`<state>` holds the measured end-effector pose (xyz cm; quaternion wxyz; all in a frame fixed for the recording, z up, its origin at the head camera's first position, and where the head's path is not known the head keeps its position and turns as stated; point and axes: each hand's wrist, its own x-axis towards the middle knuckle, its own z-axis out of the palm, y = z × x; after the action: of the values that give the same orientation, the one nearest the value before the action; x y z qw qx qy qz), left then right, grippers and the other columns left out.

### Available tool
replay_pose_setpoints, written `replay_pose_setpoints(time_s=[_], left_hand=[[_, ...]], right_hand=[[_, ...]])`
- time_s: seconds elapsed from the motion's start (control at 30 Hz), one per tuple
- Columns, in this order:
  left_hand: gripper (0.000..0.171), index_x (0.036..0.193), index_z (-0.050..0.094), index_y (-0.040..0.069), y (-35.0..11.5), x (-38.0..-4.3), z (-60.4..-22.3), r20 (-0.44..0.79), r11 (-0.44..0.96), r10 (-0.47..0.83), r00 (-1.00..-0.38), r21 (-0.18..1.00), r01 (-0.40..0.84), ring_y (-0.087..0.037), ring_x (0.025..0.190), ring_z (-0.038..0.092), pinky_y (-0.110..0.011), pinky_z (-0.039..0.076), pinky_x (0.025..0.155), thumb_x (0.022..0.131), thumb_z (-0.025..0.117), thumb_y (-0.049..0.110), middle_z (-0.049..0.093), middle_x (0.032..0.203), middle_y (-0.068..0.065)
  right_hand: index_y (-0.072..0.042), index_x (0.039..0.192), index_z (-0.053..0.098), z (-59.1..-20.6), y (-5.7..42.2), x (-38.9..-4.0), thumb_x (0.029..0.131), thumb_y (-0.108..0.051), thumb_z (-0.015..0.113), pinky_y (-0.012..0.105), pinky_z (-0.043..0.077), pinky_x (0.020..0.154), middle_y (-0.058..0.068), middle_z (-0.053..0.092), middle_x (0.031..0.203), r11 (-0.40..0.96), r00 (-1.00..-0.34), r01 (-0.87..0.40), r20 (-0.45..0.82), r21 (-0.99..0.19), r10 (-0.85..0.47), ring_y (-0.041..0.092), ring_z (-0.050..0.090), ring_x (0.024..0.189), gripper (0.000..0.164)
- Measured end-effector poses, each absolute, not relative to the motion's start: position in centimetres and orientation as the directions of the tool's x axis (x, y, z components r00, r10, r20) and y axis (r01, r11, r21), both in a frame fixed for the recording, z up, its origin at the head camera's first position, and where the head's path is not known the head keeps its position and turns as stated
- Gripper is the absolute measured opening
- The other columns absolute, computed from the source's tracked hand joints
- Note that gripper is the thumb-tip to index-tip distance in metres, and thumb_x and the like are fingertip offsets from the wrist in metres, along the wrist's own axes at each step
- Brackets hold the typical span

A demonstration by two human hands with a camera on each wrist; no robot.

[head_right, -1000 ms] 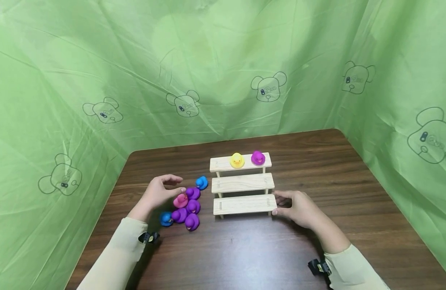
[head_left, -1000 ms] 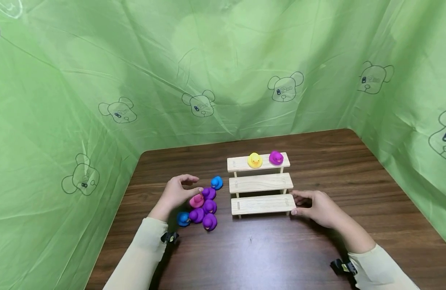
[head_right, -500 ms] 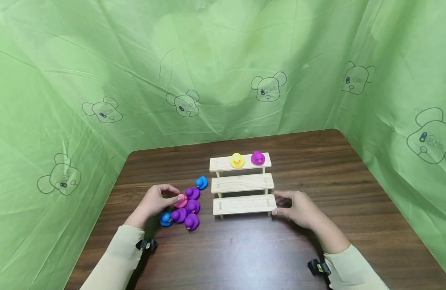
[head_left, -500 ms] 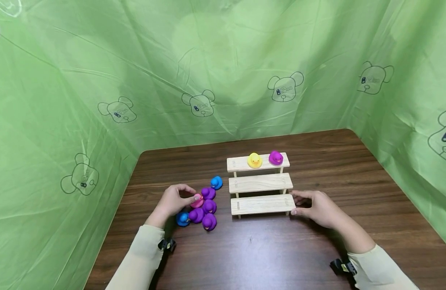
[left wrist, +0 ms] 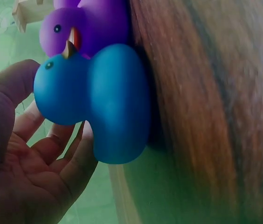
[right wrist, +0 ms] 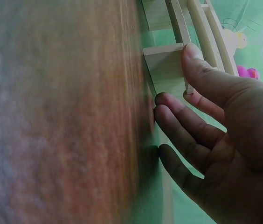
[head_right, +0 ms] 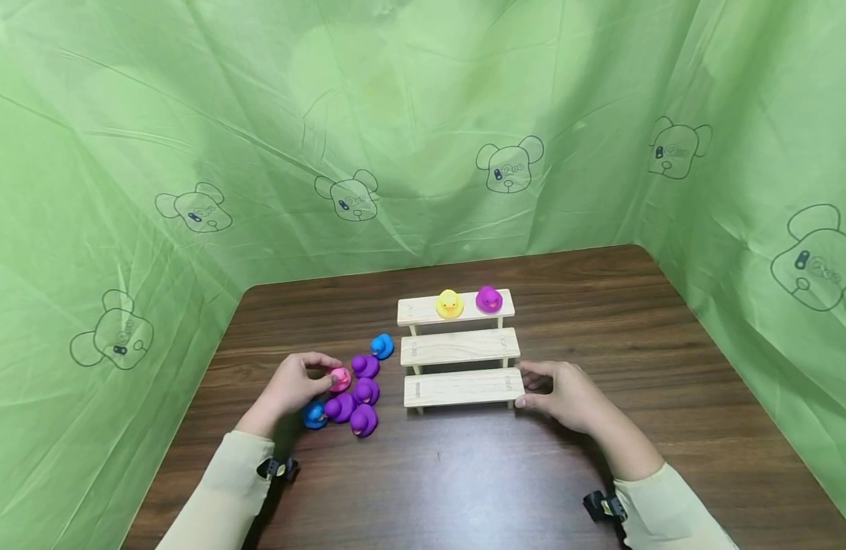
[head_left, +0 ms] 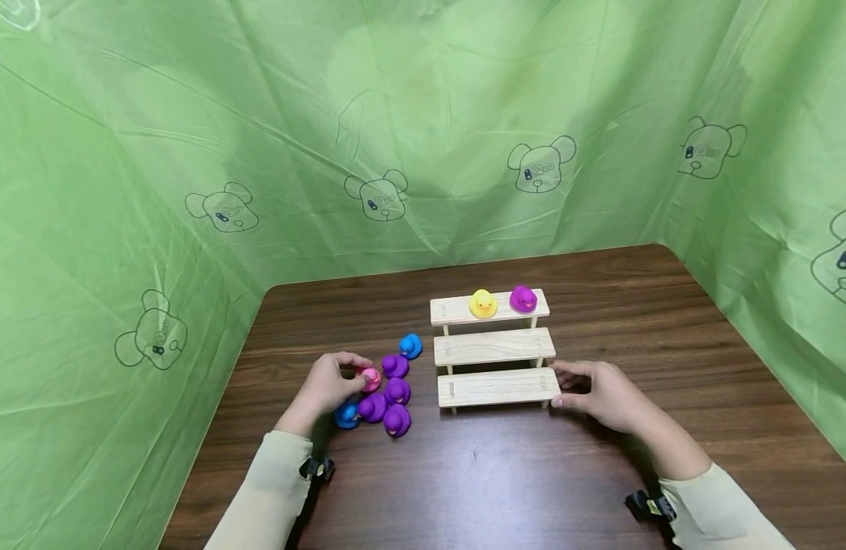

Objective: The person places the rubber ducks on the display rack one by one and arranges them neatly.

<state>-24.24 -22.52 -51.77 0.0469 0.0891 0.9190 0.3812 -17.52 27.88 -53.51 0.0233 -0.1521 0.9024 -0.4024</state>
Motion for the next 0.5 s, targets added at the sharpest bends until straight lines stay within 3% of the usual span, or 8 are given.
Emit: replay_pose_setpoints(time_s=[0.23,0.5], left_hand=[[0.016,0.103,0.083,0.018,-22.4,-23.87,-51.93,0.029,0.709,0.179,-0.983,0.689,0.149,-0.024,0.106,0.068,-0.049,0.053,0.098,0.087,0.086,0.017,0.077,0.105,0.001],[0.022,0.103,0.082,0.02,-22.34,-23.84,-52.67,0.043,0.716,0.167,-0.985,0.682,0.151,-0.021,0.1,0.068,-0.044,0.056,0.091,0.083,0.092,0.023,0.076,0.104,0.002]], right_hand=[[0.004,0.136,0.066,-53.39,27.88,-17.59,0.083,-0.029,0.09,0.041,0.06,0.088,-0.002,0.077,0.101,0.624,-0.951,-0.256,0.078,-0.739,-0.298,0.021,0.073,0.095,0.068],[0.004,0.136,0.066,-53.33,27.83,-17.5,0.083,-0.028,0.091,0.041,0.06,0.088,-0.002,0.077,0.101,0.627,-0.953,-0.253,0.079,-0.737,-0.292,0.022,0.073,0.095,0.067]])
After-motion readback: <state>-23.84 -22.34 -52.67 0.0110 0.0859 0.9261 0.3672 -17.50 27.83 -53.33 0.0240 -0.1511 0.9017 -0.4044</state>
